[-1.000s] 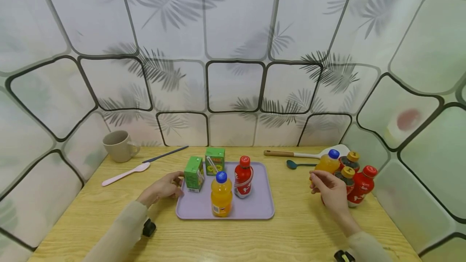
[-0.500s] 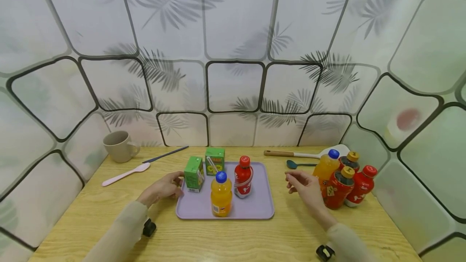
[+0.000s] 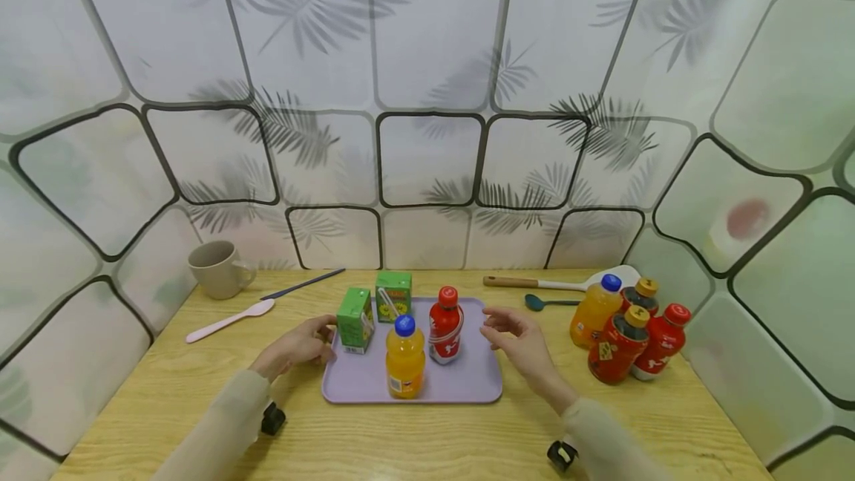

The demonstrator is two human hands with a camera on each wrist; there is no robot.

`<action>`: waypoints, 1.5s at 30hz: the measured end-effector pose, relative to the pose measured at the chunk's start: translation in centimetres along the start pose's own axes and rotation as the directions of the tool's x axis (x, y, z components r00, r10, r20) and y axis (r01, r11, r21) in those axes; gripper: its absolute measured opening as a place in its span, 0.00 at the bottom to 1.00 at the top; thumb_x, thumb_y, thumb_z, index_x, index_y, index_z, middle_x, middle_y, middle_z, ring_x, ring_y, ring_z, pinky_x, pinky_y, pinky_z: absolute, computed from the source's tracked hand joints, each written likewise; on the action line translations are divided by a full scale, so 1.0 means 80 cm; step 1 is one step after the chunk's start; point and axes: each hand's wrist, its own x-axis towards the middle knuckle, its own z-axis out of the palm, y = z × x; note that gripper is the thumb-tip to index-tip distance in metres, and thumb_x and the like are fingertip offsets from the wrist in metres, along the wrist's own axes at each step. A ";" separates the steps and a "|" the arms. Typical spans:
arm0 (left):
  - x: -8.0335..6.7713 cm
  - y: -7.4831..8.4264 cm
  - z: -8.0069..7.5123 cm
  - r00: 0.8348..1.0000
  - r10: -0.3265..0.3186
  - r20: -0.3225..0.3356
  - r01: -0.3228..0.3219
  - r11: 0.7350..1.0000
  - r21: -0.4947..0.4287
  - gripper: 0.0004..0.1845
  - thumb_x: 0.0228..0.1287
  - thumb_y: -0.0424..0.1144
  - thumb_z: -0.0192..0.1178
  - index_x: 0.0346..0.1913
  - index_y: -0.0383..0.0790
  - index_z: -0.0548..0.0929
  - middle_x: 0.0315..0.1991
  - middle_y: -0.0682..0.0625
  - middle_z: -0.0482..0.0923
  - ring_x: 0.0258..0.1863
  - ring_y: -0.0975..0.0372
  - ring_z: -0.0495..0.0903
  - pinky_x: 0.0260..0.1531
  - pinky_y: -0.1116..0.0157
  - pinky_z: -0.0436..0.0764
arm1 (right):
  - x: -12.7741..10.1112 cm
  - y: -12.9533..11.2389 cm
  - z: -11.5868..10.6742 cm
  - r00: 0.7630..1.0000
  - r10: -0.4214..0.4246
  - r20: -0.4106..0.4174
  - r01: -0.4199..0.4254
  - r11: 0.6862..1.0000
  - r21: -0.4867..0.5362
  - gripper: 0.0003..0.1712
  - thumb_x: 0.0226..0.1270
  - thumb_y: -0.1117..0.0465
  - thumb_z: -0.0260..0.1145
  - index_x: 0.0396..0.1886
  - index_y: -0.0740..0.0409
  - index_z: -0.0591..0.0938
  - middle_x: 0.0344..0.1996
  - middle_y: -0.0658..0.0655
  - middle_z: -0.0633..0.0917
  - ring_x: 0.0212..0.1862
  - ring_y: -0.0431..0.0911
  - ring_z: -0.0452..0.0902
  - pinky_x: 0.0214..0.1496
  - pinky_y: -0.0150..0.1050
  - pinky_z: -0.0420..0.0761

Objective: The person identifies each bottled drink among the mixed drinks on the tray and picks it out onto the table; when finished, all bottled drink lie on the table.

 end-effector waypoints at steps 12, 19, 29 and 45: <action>-0.004 -0.003 -0.002 1.000 0.017 0.011 -0.017 1.000 0.008 0.39 0.48 0.23 0.60 0.68 0.29 0.64 0.46 0.40 0.69 0.28 0.59 0.70 0.26 0.66 0.71 | 0.013 -0.006 0.040 0.999 0.017 0.039 -0.017 1.000 -0.010 0.32 0.54 0.65 0.75 0.61 0.57 0.80 0.60 0.60 0.80 0.54 0.55 0.76 0.47 0.31 0.79; 0.001 0.001 -0.001 0.999 0.034 0.017 -0.034 0.999 0.021 0.38 0.47 0.23 0.60 0.67 0.29 0.65 0.47 0.40 0.69 0.33 0.58 0.71 0.27 0.66 0.71 | 0.015 -0.005 0.049 0.999 0.025 0.028 -0.025 1.000 -0.009 0.31 0.55 0.65 0.75 0.61 0.54 0.79 0.58 0.56 0.81 0.55 0.50 0.77 0.49 0.31 0.80; -0.003 -0.001 -0.001 1.000 0.008 0.006 -0.008 1.000 0.020 0.39 0.46 0.23 0.60 0.68 0.30 0.65 0.47 0.40 0.69 0.31 0.58 0.71 0.28 0.66 0.72 | 0.022 -0.007 0.064 0.999 0.012 0.039 -0.011 0.999 -0.039 0.35 0.52 0.65 0.77 0.63 0.54 0.78 0.57 0.55 0.81 0.56 0.51 0.76 0.55 0.42 0.80; -0.003 0.000 -0.001 1.000 0.018 0.005 -0.018 0.999 0.029 0.38 0.49 0.23 0.61 0.67 0.30 0.65 0.47 0.39 0.69 0.30 0.58 0.70 0.28 0.65 0.73 | 0.022 -0.009 0.073 0.998 -0.051 -0.035 0.043 0.978 -0.204 0.41 0.42 0.57 0.83 0.61 0.54 0.80 0.50 0.53 0.85 0.49 0.48 0.79 0.51 0.52 0.81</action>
